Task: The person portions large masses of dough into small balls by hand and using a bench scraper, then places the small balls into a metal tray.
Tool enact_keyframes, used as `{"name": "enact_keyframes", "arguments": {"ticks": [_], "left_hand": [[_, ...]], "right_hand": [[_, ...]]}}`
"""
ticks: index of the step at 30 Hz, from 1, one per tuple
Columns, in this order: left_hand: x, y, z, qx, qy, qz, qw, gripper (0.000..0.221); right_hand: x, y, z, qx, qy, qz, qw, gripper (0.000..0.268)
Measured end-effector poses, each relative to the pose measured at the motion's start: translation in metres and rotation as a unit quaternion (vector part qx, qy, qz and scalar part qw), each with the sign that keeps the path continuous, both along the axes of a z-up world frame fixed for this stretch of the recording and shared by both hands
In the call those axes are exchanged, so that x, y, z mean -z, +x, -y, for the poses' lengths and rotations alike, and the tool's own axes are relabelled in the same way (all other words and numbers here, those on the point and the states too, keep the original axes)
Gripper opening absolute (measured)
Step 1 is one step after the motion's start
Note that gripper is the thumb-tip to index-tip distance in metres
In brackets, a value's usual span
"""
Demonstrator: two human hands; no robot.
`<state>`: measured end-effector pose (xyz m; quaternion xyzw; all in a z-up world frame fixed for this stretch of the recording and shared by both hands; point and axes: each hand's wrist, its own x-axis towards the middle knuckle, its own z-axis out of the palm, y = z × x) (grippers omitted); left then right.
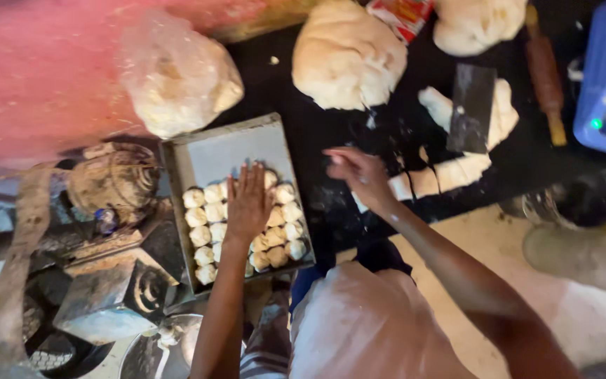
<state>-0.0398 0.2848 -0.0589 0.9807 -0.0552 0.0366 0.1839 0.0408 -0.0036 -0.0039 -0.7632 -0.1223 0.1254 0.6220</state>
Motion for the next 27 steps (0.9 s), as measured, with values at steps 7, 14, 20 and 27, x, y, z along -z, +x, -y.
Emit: {"name": "enact_keyframes", "arguments": {"ticks": [7,14,20,27], "left_hand": [[-0.050,0.007,0.046,-0.004,-0.161,-0.009,0.987,0.051],[-0.065,0.005,0.162,0.107,-0.324,0.032,0.940,0.039],[-0.074,0.024,0.189,-0.186,-0.751,-0.255,0.580,0.041],[-0.094,0.023,0.217,-0.075,-0.698,-0.186,0.687,0.039]], "right_hand": [[0.001,-0.074,0.098,-0.045,-0.321,0.356,0.877,0.042],[-0.010,-0.030,0.075,-0.036,-0.120,0.270,0.955,0.024],[-0.040,-0.011,0.098,-0.112,-0.115,0.439,0.884,0.032],[-0.036,0.027,0.121,-0.088,-0.051,0.162,0.982,0.026]]}}
